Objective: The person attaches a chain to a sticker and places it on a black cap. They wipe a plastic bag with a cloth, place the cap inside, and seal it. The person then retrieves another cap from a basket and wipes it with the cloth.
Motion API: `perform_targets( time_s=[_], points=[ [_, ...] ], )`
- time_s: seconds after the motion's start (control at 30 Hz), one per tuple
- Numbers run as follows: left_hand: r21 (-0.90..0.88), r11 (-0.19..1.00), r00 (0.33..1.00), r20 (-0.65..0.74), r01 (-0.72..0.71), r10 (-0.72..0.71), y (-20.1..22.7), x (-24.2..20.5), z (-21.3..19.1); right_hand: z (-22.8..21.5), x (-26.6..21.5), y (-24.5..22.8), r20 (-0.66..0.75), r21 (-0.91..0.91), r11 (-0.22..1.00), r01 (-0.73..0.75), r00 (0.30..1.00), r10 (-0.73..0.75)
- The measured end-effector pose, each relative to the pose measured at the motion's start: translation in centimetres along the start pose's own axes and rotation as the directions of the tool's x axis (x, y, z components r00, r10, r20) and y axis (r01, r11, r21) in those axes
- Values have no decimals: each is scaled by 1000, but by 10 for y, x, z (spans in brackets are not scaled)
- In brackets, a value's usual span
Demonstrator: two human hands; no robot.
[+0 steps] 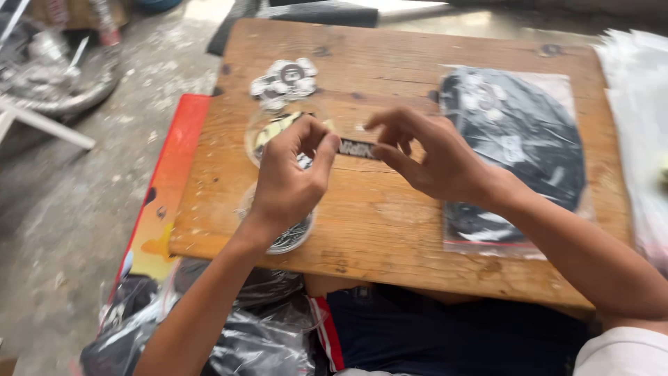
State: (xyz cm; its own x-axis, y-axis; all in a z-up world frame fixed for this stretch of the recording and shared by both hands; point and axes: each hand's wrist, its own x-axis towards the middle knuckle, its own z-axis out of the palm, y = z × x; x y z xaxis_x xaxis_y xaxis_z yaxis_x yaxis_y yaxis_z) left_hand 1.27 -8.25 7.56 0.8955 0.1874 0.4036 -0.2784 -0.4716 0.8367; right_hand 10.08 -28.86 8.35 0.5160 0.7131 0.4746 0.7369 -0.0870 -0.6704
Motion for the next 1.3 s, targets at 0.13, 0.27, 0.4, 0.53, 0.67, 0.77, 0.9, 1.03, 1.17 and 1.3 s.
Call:
perform_targets(
  time_s=[0.13, 0.27, 0.4, 0.53, 0.67, 0.77, 0.9, 1.03, 1.17, 1.3],
  points=[
    [-236, 964, 975, 212, 120, -69, 30, -3, 60, -54, -67, -26, -84, -22, 1000, -9, 996, 8],
    [-409, 886, 920, 388, 219, -49, 46, -12, 131, -84, -134, -31, -178, -196, 979, 50, 980, -85],
    [-360, 857, 793, 603, 369, -89, 71, -13, 170, -115, -199, -37, -147, -406, 913, 41, 983, -109],
    [-198, 921, 666, 641, -336, 381, 47, -23, 206, -125, -252, -44, -321, -515, 847, -128, 946, -52],
    [65, 613, 456, 731, -787, 508, 32, -35, 215, -107, -290, -53, -469, -440, 805, -398, 866, 171],
    [36, 574, 460, 640, -818, 615, 26, -29, 207, -86, -297, -54, -351, -397, 837, -376, 905, 240],
    [-69, 688, 622, 371, -722, 690, 36, -27, 200, -76, -261, -54, -95, -302, 919, -253, 967, 235],
    [-56, 662, 626, 273, -748, 730, 33, -32, 203, -64, -223, -21, 96, -484, 836, -260, 933, 346],
    [-34, 610, 602, 128, -791, 788, 13, -41, 223, -52, -193, 39, -32, -721, 692, -20, 999, -5],
    [-42, 604, 591, 164, -796, 790, 13, -38, 220, -52, -186, 49, -75, -814, 570, -111, 993, 87]
  ],
)
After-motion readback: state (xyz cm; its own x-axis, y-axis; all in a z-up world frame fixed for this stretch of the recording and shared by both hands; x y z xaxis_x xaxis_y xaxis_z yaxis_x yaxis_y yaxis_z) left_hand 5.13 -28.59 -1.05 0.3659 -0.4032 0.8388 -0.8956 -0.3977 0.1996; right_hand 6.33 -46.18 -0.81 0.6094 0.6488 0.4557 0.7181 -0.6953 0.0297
